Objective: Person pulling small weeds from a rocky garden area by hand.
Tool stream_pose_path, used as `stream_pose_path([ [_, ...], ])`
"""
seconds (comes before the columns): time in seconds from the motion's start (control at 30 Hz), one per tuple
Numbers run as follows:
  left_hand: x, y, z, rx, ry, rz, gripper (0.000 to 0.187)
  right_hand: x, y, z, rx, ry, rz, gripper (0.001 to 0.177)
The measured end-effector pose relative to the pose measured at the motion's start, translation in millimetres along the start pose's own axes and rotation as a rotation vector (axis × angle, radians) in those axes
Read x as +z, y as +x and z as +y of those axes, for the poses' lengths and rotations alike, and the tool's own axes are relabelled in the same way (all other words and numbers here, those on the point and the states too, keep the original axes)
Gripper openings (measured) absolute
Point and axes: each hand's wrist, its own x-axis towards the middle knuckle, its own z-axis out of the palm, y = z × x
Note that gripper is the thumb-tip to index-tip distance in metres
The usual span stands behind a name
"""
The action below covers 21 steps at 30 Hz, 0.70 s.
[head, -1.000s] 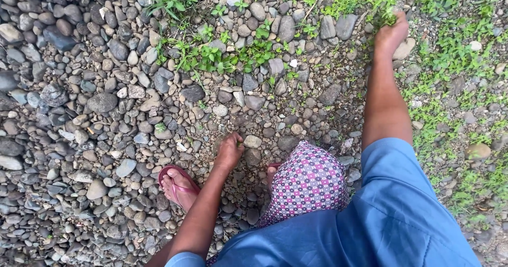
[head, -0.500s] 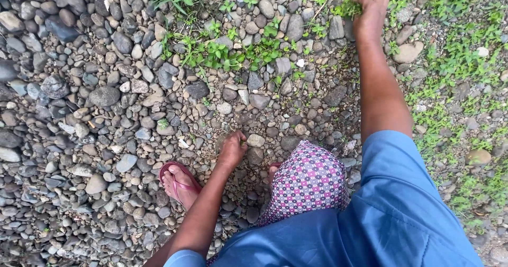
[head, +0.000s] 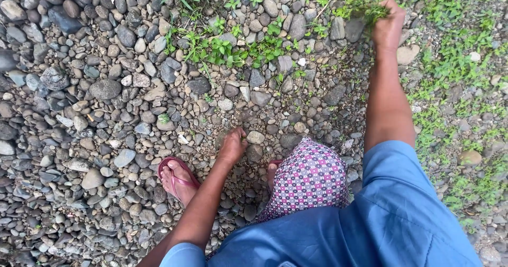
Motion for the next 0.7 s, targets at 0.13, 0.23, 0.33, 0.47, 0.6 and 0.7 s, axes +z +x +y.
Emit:
stream_pose_path([
  [0.13,-4.0,-23.2,16.9,-0.003,-0.052,0.029,0.01,-17.3,-52.7,-79.0,0.378,0.243,0.034,0.034],
  [0.23,2.3,-34.6,30.2,0.272,-0.253,0.19,0.018,-10.8,-102.2,-98.2,0.261,0.197,-0.184,0.024],
  [0.33,3.4,-35.0,54.4,0.37,-0.48,0.114,0.041,9.1,-131.7,-104.4,0.383,0.335,-0.312,0.041],
  [0.47,14.0,-25.6,81.9,0.507,-0.684,0.242,0.03,44.5,-161.2,-115.2,0.418,0.558,-0.487,0.031],
  [0.6,8.3,-49.0,119.0,0.588,-0.71,0.274,0.042,83.5,-156.0,-87.5,0.483,0.556,-0.718,0.032],
  [0.7,-2.8,-79.8,152.2,0.661,-0.648,0.242,0.085,94.7,-159.7,-105.2,0.614,0.78,-0.559,0.035],
])
